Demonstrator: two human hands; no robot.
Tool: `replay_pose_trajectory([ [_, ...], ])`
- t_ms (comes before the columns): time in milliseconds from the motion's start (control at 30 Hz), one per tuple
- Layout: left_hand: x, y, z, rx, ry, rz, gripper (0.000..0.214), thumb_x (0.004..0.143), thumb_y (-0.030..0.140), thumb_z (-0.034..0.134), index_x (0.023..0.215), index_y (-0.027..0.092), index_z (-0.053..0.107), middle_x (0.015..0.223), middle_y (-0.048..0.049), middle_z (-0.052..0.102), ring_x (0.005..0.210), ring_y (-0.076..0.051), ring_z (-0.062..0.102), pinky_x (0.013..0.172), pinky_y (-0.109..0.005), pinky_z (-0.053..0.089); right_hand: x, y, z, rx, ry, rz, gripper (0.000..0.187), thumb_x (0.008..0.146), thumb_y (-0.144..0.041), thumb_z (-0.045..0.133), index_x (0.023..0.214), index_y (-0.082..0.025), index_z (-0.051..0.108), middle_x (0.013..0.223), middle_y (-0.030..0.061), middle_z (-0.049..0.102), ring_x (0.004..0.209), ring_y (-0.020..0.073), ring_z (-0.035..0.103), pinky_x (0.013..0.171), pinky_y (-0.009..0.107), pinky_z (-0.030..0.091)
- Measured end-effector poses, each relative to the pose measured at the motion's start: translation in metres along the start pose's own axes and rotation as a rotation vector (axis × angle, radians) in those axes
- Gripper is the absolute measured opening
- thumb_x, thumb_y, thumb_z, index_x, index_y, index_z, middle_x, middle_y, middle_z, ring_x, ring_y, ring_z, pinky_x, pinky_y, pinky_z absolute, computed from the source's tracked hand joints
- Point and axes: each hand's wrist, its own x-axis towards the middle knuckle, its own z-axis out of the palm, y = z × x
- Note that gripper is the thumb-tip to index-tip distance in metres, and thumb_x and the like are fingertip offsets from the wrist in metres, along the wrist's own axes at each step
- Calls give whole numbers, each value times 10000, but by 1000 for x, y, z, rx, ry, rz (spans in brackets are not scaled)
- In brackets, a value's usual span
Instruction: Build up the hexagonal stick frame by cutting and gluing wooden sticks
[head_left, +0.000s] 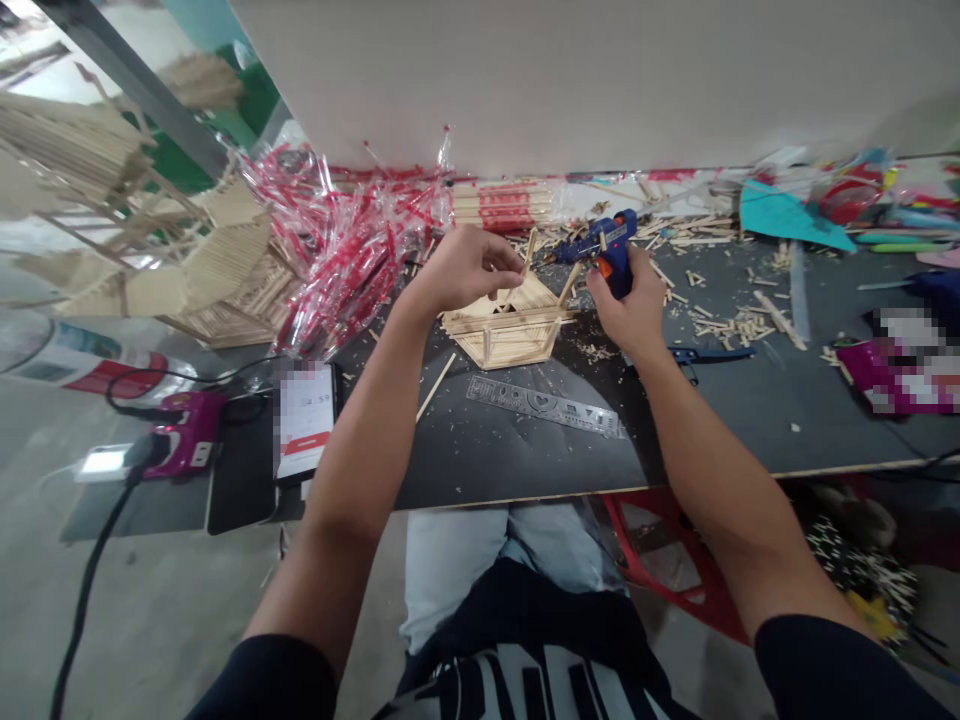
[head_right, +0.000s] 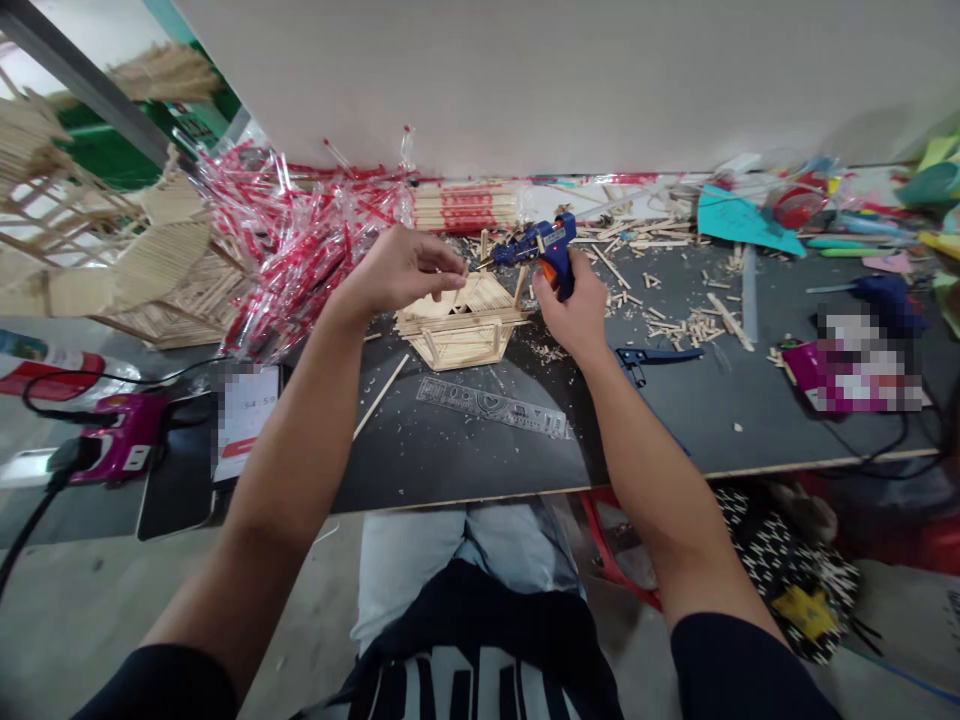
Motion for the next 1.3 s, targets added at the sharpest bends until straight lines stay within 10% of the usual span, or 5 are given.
replay_pose_trajectory([
  [1300,1,0,2,-83,-29,-68,59,740,168,780,786,140,756,659,-21,707,518,-103,615,578,-243,497,4,13,2,-91,-9,1,604,875,-777,532,1081,-218,630,820,66,653,775,249,610,806,477,537],
])
